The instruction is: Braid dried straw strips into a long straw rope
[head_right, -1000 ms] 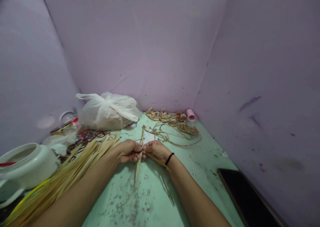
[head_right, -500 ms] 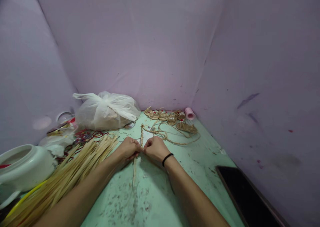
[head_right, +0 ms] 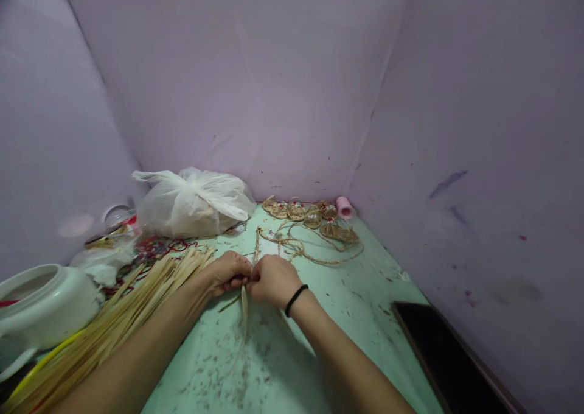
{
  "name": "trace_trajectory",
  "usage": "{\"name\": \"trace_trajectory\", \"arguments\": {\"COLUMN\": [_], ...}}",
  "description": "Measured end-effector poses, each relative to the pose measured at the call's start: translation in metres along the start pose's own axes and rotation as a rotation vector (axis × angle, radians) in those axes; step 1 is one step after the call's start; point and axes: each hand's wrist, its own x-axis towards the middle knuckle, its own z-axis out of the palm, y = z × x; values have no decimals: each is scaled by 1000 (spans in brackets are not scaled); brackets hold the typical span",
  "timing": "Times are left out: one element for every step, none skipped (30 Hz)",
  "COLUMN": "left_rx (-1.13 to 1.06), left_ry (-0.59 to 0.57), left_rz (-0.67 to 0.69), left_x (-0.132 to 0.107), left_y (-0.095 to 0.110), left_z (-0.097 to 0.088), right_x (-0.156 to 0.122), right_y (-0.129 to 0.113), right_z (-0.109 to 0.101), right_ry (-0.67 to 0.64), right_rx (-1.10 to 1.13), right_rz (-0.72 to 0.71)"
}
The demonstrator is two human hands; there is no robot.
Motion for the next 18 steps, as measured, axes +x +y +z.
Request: {"name": "trace_trajectory", "arguments": {"left_rx": [-11,-25,-40,-51,-61,-70,-78,-84,-85,-82,-76,-67,-53,-35,-8,28,75,134], "left_ry": [-23,-49,-72,-94,-110,-120,-125,-125,-121,-116,-110,-102,-93,-87,-86,-92,-104,-116], "left_rz": [14,27,37,45,52,58,63,67,71,75,81,85,87,88,88,89,90,88], "left_x": [1,2,3,4,5,5,6,6,6,5,5,4,3,1,0,-2,-3,-5], "left_y": [-2,-3,-5,-6,-7,-8,-8,-8,-8,-7,-7,-6,-4,-3,-1,1,2,4], "left_z": [-2,-3,-5,-5,-6,-6,-6,-6,-5,-4,-3,-3,-2,-1,-1,-1,-2,-3], "right_x": [2,5,7,9,11,11,11,11,10,9,9,9,9,10,11,13,14,15], "right_y": [6,11,16,19,21,21,19,17,14,11,9,8,8,9,11,13,16,18], "right_z": [-3,-6,-9,-11,-11,-11,-10,-8,-5,-2,1,4,7,9,11,13,14,15], "right_ry": [-29,-20,14,47,64,56,18,-45,-119,-186,-229,-243,-226,-187,-144,-112,-96,-92], "right_rx": [73,158,261,383,519,651,772,876,953,1003,1026,1024,998,952,899,849,810,787], "right_rz": [32,87,153,232,307,371,415,435,436,429,420,416,417,418,416,407,397,388]}}
